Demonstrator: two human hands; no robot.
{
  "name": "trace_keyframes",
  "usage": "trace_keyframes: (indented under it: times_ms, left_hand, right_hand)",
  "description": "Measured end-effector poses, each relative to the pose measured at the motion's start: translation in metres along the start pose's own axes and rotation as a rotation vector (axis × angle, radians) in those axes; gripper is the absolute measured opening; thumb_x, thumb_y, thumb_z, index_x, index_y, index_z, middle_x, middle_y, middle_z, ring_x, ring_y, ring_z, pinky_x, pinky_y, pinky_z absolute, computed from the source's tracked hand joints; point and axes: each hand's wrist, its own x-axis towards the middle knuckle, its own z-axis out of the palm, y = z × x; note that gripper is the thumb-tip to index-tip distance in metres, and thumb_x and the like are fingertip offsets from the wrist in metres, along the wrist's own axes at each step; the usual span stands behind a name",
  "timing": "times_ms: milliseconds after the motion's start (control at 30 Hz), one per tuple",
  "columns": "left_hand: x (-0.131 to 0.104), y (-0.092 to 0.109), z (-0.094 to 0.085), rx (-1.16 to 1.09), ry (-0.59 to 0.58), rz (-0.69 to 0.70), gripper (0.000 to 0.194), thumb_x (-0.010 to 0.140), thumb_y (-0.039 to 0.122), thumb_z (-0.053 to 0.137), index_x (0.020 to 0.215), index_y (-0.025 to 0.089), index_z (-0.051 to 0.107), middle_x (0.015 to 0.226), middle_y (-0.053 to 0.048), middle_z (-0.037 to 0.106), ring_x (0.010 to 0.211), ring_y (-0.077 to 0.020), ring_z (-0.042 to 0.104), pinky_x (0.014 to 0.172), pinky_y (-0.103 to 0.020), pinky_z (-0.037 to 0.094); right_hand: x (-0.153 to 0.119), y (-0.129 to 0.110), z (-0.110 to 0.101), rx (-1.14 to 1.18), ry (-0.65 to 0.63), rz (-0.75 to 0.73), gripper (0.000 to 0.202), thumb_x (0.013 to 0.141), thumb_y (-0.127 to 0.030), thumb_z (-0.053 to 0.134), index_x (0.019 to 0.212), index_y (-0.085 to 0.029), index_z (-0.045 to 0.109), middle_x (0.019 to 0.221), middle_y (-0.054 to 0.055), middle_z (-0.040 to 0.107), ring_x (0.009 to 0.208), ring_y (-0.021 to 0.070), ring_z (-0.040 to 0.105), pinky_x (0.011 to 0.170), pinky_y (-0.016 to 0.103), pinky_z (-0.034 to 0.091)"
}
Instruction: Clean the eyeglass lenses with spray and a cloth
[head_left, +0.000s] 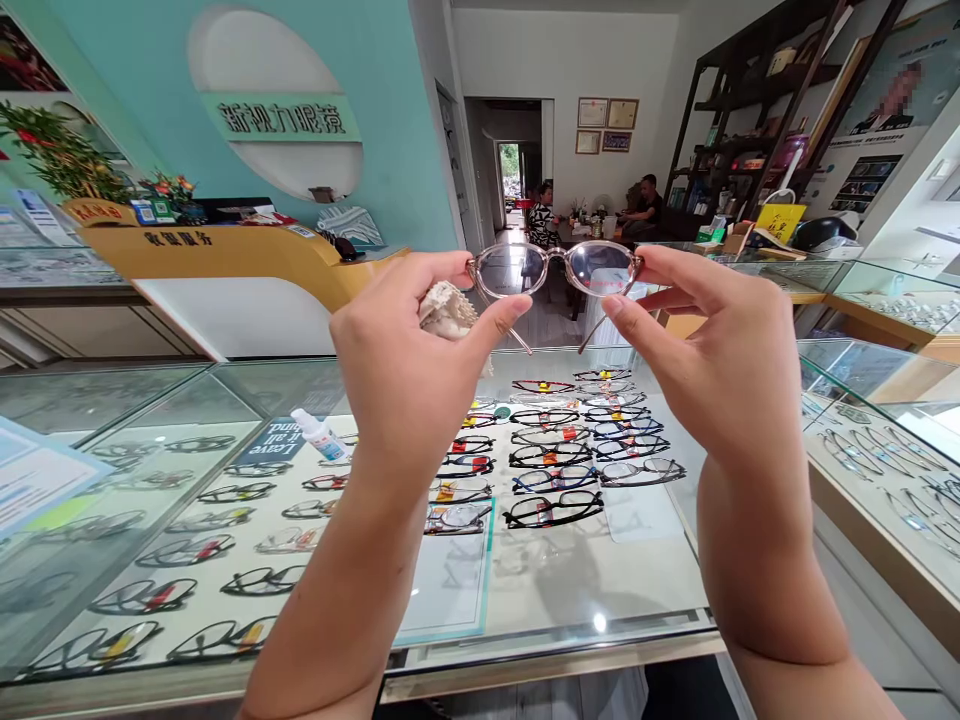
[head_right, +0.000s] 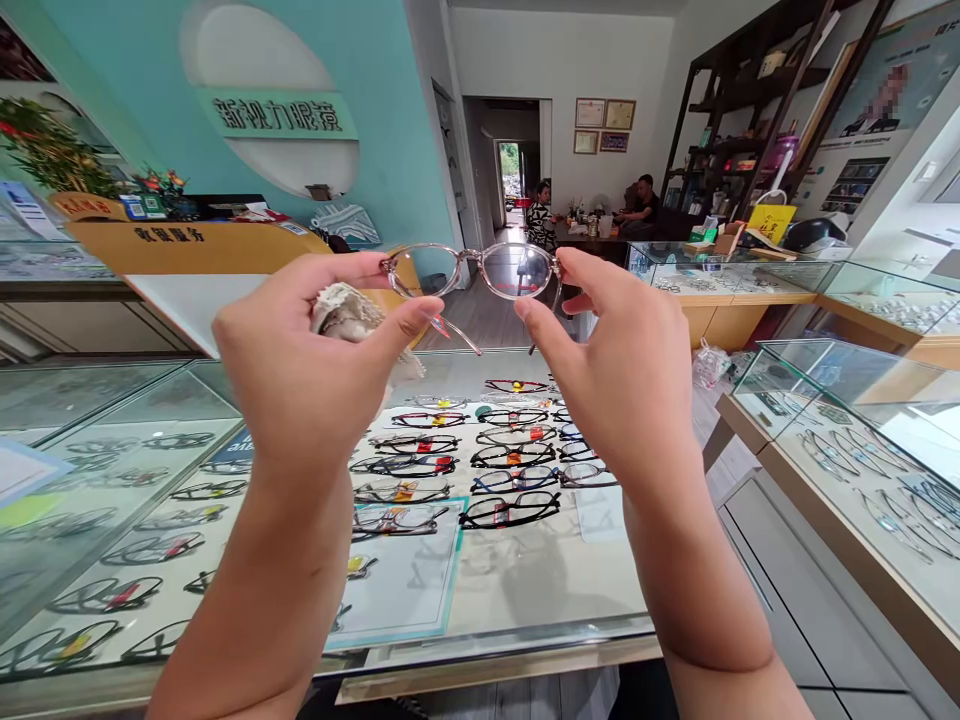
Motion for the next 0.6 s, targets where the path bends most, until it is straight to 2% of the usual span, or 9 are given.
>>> trace_keyframes:
  times_ms: [233,433,600]
  left_hand:
    - [-0.004,0.010,0.003,0.036,0.000,0.002,0.042,0.093,0.068,0.088,0.115,0.033,0.080,0.108,-0.002,0.084,0.103,-0.0289,0.079,0.092,-0.045,0.064]
    - [-0.005,0.011,0.005,0.034,0.004,0.002,0.041,0.092,0.067,0.091,0.114,0.033,0.082,0.107,-0.003,0.085,0.106,-0.0301,0.081,0.093,-0.047,0.064]
    - [-0.004,0.010,0.007,0.005,0.046,0.021,0.042,0.087,0.066,0.096,0.112,0.033,0.085,0.105,-0.002,0.087,0.100,-0.0304,0.082,0.088,-0.051,0.064]
  right_hand:
    - [-0.003,-0.003,-0.008,-0.008,0.015,-0.053,0.031,0.105,-0.048,0.078,0.130,-0.030,0.084,0.120,0.007,0.086,0.103,0.0345,0.085,0.099,0.061,0.070]
    - [-0.005,-0.005,-0.013,-0.024,0.055,-0.090,0.031,0.104,-0.046,0.079,0.130,-0.030,0.083,0.122,0.006,0.086,0.101,0.0334,0.085,0.101,0.060,0.070]
    - [-0.005,-0.010,-0.013,-0.047,0.068,-0.038,0.029,0.100,-0.042,0.082,0.126,-0.028,0.084,0.125,0.008,0.086,0.095,0.0341,0.085,0.095,0.062,0.070]
